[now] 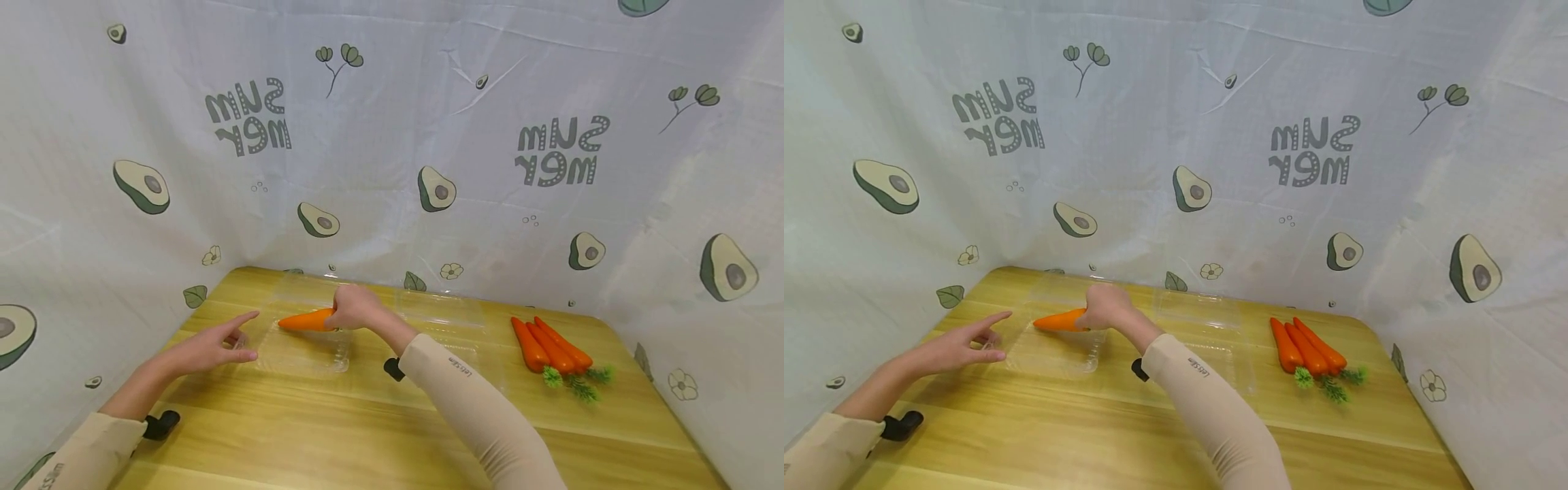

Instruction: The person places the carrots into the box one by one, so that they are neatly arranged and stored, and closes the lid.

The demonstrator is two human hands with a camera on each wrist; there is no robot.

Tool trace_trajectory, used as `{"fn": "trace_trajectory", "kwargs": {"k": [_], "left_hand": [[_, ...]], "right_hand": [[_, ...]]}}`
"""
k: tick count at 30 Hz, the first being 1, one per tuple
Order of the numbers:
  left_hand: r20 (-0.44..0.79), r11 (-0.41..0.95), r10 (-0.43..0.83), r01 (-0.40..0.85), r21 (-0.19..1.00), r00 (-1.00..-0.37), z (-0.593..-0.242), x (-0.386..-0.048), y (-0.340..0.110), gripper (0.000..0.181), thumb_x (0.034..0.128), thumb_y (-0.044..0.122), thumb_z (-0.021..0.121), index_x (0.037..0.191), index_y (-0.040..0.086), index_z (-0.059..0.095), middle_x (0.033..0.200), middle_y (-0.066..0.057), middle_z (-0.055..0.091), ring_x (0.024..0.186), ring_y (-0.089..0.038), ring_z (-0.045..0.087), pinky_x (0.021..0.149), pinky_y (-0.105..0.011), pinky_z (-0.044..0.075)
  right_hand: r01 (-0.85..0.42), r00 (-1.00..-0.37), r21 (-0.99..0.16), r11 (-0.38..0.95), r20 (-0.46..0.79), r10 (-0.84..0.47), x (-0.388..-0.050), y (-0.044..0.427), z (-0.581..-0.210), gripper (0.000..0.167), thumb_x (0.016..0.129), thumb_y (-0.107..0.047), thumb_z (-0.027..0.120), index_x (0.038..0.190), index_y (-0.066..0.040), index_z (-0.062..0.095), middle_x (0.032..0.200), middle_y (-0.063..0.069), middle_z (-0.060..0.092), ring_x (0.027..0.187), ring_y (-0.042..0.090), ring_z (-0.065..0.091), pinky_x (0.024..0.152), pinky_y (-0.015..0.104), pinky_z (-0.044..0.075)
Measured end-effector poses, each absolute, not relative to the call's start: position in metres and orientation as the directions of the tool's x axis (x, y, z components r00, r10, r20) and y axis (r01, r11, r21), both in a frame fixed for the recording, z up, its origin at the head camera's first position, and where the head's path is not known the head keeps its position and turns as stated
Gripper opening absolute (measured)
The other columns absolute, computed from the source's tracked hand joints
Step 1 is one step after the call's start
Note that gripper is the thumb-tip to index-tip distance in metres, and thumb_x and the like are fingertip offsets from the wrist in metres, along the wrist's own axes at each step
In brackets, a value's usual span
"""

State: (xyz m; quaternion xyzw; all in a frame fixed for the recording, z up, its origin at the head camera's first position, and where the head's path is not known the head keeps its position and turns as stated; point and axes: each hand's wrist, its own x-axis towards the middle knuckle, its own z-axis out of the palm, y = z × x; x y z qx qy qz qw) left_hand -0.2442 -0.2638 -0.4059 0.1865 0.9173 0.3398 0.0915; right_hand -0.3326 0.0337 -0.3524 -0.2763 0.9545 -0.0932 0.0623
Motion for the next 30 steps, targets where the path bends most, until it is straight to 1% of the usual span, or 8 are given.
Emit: {"fn": "trace_trajectory", "kwargs": {"k": [4,11,16,21,23,30], "left_hand": [[-0.039,0.703,0.401,0.28,0.654,-0.915,-0.4066,-0.2438,-0.2637,0.089,0.0945,0.037,0.07,0.159,0.001,0.021,0.106,-0.006,0.062,0.101,-0.023,0.057,0.083,-0.04,0.048],[-0.041,0.707,0.396,0.276,0.651,-0.917,-0.4068,-0.2434,-0.2637,0.089,0.0947,0.038,0.07,0.16,0.003,0.021,0.117,-0.012,0.064,0.106,-0.024,0.058,0.09,-0.047,0.049],[-0.042,0.706,0.398,0.277,0.651,-0.917,-0.4065,-0.2435,-0.2639,0.09,0.0942,0.04,0.07,0.16,0.003,0.02,0.118,-0.013,0.064,0.105,-0.023,0.057,0.091,-0.047,0.049],[-0.04,0.7,0.404,0.281,0.657,-0.914,-0.4063,-0.2438,-0.2637,0.09,0.0944,0.039,0.07,0.159,0.001,0.02,0.114,-0.011,0.064,0.102,-0.022,0.057,0.089,-0.046,0.049],[-0.042,0.701,0.402,0.277,0.657,-0.915,-0.4063,-0.2439,-0.2635,0.09,0.0944,0.039,0.07,0.159,0.002,0.02,0.114,-0.01,0.064,0.103,-0.022,0.057,0.089,-0.045,0.049],[-0.043,0.696,0.409,0.281,0.661,-0.912,-0.4061,-0.2444,-0.2639,0.09,0.0944,0.039,0.07,0.159,0.001,0.02,0.106,-0.005,0.063,0.101,-0.022,0.057,0.084,-0.038,0.049]], "right_hand": [[-0.519,-0.838,-0.2,0.831,-0.074,-0.541,-0.3335,0.0322,-0.3542,0.029,0.083,-0.034,0.075,0.062,-0.017,0.064,0.058,-0.007,0.05,0.054,0.012,0.043,0.051,0.026,0.035],[-0.511,-0.841,-0.198,0.836,-0.089,-0.534,-0.3325,0.0293,-0.3531,0.029,0.083,-0.035,0.077,0.063,-0.017,0.067,0.059,-0.007,0.054,0.055,0.012,0.046,0.05,0.026,0.037],[-0.511,-0.839,-0.182,0.84,-0.111,-0.533,-0.3329,0.0283,-0.3515,0.034,0.083,-0.035,0.077,0.059,-0.018,0.06,0.056,-0.007,0.045,0.054,0.011,0.04,0.049,0.026,0.032],[-0.505,-0.83,-0.19,0.842,-0.163,-0.534,-0.3347,0.0275,-0.3501,0.045,0.082,-0.032,0.079,0.055,-0.018,0.047,0.052,-0.007,0.03,0.05,0.01,0.026,0.048,0.026,0.023],[-0.502,-0.828,-0.187,0.844,-0.178,-0.532,-0.3347,0.0267,-0.3492,0.045,0.081,-0.031,0.08,0.054,-0.018,0.046,0.052,-0.007,0.029,0.05,0.01,0.025,0.048,0.026,0.022],[-0.501,-0.832,-0.146,0.853,-0.188,-0.522,-0.3336,0.024,-0.349,0.036,0.079,-0.031,0.082,0.057,-0.016,0.057,0.053,-0.007,0.043,0.054,0.011,0.036,0.049,0.026,0.03]]}}
